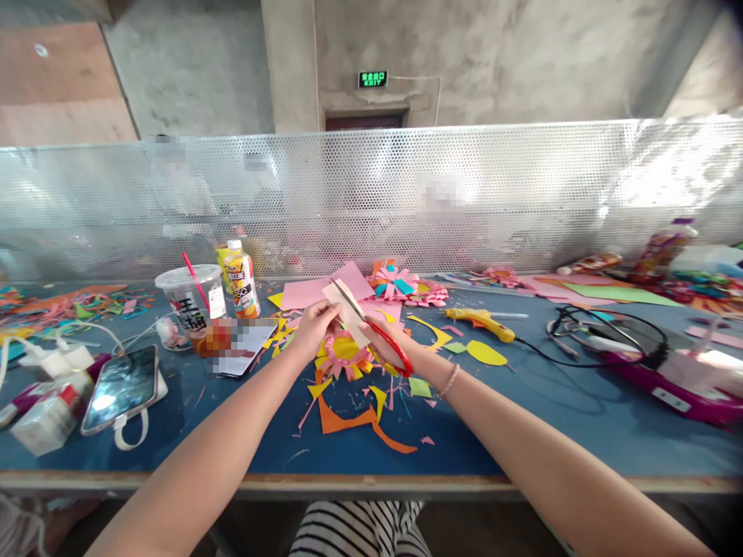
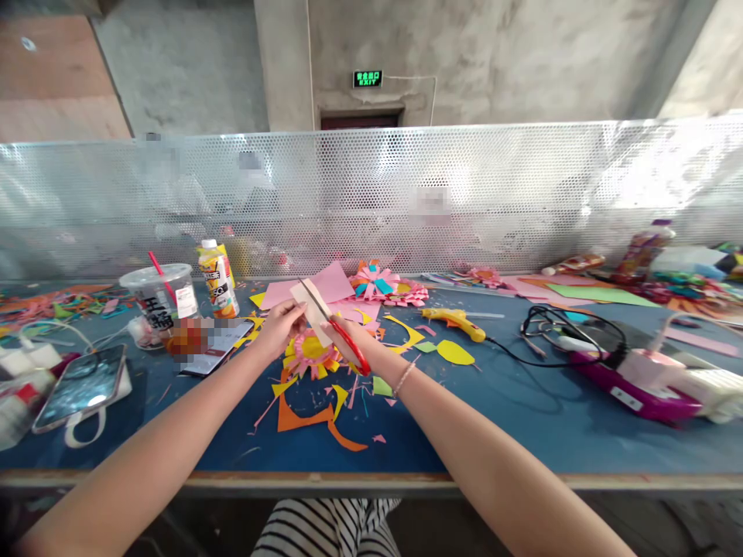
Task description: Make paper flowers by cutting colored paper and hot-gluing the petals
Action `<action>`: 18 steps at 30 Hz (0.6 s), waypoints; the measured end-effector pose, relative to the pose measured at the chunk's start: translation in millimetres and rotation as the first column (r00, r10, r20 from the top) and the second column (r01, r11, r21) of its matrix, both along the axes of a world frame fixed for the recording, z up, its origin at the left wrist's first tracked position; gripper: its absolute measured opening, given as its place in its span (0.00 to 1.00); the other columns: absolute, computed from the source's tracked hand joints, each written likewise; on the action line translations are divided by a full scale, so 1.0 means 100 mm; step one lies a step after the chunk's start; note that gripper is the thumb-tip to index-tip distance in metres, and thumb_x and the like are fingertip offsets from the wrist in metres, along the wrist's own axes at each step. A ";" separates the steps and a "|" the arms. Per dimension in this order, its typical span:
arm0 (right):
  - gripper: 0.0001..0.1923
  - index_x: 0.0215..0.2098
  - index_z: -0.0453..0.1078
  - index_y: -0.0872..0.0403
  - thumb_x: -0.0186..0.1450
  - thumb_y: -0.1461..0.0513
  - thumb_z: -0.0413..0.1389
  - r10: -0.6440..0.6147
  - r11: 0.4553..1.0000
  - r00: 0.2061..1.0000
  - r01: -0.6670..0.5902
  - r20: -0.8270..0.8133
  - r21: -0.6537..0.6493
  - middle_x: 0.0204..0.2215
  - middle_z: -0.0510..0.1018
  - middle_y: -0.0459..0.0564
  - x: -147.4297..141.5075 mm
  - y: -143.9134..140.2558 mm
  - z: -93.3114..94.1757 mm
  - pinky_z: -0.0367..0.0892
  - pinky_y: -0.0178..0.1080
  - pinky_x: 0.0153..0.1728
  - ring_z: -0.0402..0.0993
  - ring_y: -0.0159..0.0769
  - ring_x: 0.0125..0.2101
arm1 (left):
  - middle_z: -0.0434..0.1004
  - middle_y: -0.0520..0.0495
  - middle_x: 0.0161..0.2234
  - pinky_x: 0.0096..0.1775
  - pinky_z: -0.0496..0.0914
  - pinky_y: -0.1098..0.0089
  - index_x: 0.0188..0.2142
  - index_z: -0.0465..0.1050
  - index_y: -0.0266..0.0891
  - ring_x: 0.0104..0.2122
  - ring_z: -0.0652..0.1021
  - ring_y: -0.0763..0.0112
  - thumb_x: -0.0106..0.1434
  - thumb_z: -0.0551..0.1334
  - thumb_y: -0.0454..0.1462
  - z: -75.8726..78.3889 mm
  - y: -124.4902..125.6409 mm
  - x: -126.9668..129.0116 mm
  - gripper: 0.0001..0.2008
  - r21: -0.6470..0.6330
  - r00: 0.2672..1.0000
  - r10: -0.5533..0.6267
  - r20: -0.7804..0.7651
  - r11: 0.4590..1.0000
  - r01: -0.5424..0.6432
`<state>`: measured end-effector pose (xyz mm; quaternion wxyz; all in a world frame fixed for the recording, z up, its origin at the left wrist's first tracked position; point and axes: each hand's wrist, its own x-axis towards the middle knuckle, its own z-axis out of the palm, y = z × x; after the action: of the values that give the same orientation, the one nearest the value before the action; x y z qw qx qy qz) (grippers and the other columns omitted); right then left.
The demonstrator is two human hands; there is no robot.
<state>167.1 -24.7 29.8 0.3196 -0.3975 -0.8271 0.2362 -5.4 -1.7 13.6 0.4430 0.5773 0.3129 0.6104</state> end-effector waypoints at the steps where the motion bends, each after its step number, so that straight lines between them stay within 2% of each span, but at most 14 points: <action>1: 0.16 0.28 0.57 0.53 0.62 0.49 0.44 -0.011 1.000 1.000 0.011 0.013 0.002 0.18 0.63 0.42 -0.01 0.00 0.00 0.56 0.31 0.19 0.60 0.28 0.19 | 0.63 0.55 0.17 0.19 0.58 0.77 0.22 0.65 0.35 0.16 0.65 0.80 0.51 0.63 0.44 0.00 0.00 0.00 0.14 -0.001 1.000 -0.001 0.003 1.000 0.001; 4: 0.15 0.30 0.58 0.54 0.62 0.50 0.43 -0.035 0.999 0.998 0.035 0.048 -0.008 0.18 0.63 0.42 0.00 0.01 -0.01 0.55 0.32 0.19 0.60 0.27 0.17 | 0.62 0.55 0.16 0.19 0.57 0.77 0.22 0.65 0.35 0.16 0.65 0.81 0.51 0.63 0.44 0.00 0.00 0.00 0.14 -0.008 1.000 -0.004 0.009 1.000 0.004; 8: 0.16 0.29 0.59 0.54 0.62 0.50 0.44 -0.006 0.999 0.999 0.004 0.038 0.053 0.19 0.64 0.42 0.03 0.02 -0.01 0.57 0.32 0.22 0.61 0.28 0.20 | 0.63 0.55 0.16 0.20 0.58 0.77 0.21 0.64 0.35 0.16 0.66 0.81 0.50 0.63 0.44 0.00 0.01 -0.01 0.14 -0.015 1.000 0.008 0.014 1.000 -0.008; 11: 0.17 0.30 0.59 0.53 0.62 0.48 0.44 0.027 0.999 1.000 -0.028 -0.013 -0.044 0.19 0.64 0.42 0.07 0.03 -0.02 0.59 0.33 0.21 0.62 0.29 0.20 | 0.64 0.54 0.16 0.20 0.58 0.77 0.21 0.64 0.35 0.16 0.66 0.80 0.51 0.62 0.44 -0.02 0.01 -0.01 0.14 -0.012 0.999 0.006 -0.044 1.000 -0.007; 14: 0.17 0.34 0.61 0.53 0.61 0.48 0.45 0.054 0.986 0.995 -0.067 -0.088 -0.153 0.21 0.67 0.44 0.09 0.05 -0.02 0.62 0.34 0.23 0.64 0.30 0.21 | 0.66 0.53 0.16 0.20 0.57 0.76 0.22 0.65 0.35 0.16 0.66 0.79 0.53 0.61 0.45 -0.05 0.02 0.01 0.14 -0.021 0.990 -0.052 -0.130 0.999 0.050; 18: 0.17 0.34 0.61 0.52 0.61 0.48 0.45 0.070 0.966 0.983 -0.110 -0.172 -0.234 0.22 0.68 0.44 0.05 0.04 -0.02 0.64 0.34 0.22 0.65 0.31 0.21 | 0.65 0.53 0.16 0.20 0.57 0.76 0.22 0.65 0.35 0.16 0.66 0.79 0.54 0.60 0.45 -0.07 0.03 0.02 0.14 -0.001 0.985 -0.060 -0.163 0.998 0.060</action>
<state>172.2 -21.1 28.1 0.3236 -0.3749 -0.7805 0.3815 -3.2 1.0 6.3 0.4331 0.6352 0.3292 0.5483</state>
